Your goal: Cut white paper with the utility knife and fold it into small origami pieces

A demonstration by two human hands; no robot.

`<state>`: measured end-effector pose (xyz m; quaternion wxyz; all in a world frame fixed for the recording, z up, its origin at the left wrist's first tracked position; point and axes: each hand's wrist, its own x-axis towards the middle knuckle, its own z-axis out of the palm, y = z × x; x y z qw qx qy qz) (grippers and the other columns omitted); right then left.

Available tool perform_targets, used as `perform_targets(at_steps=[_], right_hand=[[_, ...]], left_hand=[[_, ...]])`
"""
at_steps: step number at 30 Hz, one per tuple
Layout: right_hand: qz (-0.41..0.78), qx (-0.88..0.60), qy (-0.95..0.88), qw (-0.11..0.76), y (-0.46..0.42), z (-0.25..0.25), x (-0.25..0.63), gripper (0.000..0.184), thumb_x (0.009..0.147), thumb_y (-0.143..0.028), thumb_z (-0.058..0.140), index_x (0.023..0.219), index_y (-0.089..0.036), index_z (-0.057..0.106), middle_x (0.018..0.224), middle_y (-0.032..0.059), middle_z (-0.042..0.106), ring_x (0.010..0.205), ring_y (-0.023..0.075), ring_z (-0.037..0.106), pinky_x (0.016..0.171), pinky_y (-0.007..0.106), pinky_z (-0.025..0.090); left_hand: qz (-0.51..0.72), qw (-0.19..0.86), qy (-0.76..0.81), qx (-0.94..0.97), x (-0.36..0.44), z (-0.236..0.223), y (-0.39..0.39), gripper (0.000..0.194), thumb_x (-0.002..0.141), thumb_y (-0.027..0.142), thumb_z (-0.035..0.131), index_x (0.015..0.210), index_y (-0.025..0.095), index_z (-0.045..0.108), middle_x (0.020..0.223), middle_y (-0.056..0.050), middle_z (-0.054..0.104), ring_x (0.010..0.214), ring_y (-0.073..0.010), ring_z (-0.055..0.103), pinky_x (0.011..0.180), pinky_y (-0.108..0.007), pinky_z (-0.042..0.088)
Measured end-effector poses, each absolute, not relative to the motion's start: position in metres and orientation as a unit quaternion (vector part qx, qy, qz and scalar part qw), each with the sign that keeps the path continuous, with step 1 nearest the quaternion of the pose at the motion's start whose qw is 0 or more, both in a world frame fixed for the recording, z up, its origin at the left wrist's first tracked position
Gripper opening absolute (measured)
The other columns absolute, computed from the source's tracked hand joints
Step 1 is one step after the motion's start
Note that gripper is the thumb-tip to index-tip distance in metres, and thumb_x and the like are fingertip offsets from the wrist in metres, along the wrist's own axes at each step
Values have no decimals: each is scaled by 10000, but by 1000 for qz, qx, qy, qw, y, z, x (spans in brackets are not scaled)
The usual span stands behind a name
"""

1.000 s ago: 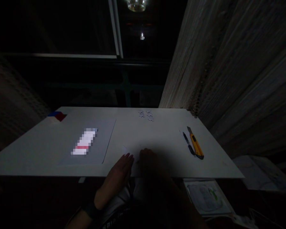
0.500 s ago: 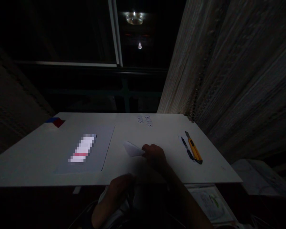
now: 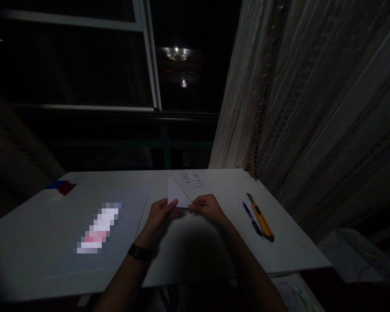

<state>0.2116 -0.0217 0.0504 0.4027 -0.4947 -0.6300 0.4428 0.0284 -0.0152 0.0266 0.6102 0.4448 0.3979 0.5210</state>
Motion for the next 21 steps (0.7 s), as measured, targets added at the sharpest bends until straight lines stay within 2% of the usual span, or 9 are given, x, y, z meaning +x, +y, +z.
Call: perform_targets(at_steps=[3, 9, 12, 16, 21], right_hand=[[466, -484, -618, 409, -9, 45, 220, 392, 571, -507, 710, 647, -128, 645, 590, 49, 669, 553, 155, 597, 567, 275, 452], [454, -495, -587, 453, 13, 34, 226, 439, 610, -579, 649, 633, -146, 578, 539, 27, 638, 479, 117, 541, 504, 244, 412], [465, -486, -594, 441, 19, 27, 211, 479, 664, -623, 568, 653, -143, 573, 532, 32, 632, 445, 104, 512, 454, 231, 383], [489, -475, -606, 411, 19, 15, 191, 442, 605, -583, 644, 614, -150, 556, 523, 28, 634, 437, 101, 514, 458, 233, 401], [498, -474, -596, 415, 18, 5, 187, 404, 555, -540, 686, 607, -163, 550, 535, 28, 644, 442, 112, 534, 456, 241, 414]], left_hand=[[544, 608, 408, 410, 30, 32, 1, 337, 637, 338, 750, 802, 73, 624, 704, -89, 679, 557, -150, 656, 536, -224, 541], [549, 571, 435, 429, 22, 23, 29, 339, 635, 309, 750, 830, 60, 628, 696, -110, 685, 544, -160, 654, 506, -222, 535], [539, 555, 441, 455, 20, 19, 29, 365, 614, 332, 761, 812, 54, 632, 656, -104, 676, 522, -166, 647, 484, -228, 531], [534, 560, 441, 455, 21, 16, 25, 387, 602, 358, 764, 804, 54, 637, 643, -94, 668, 517, -158, 636, 491, -232, 530], [555, 588, 422, 410, 19, 10, 28, 403, 605, 393, 756, 806, 69, 626, 651, -82, 658, 549, -166, 634, 527, -264, 537]])
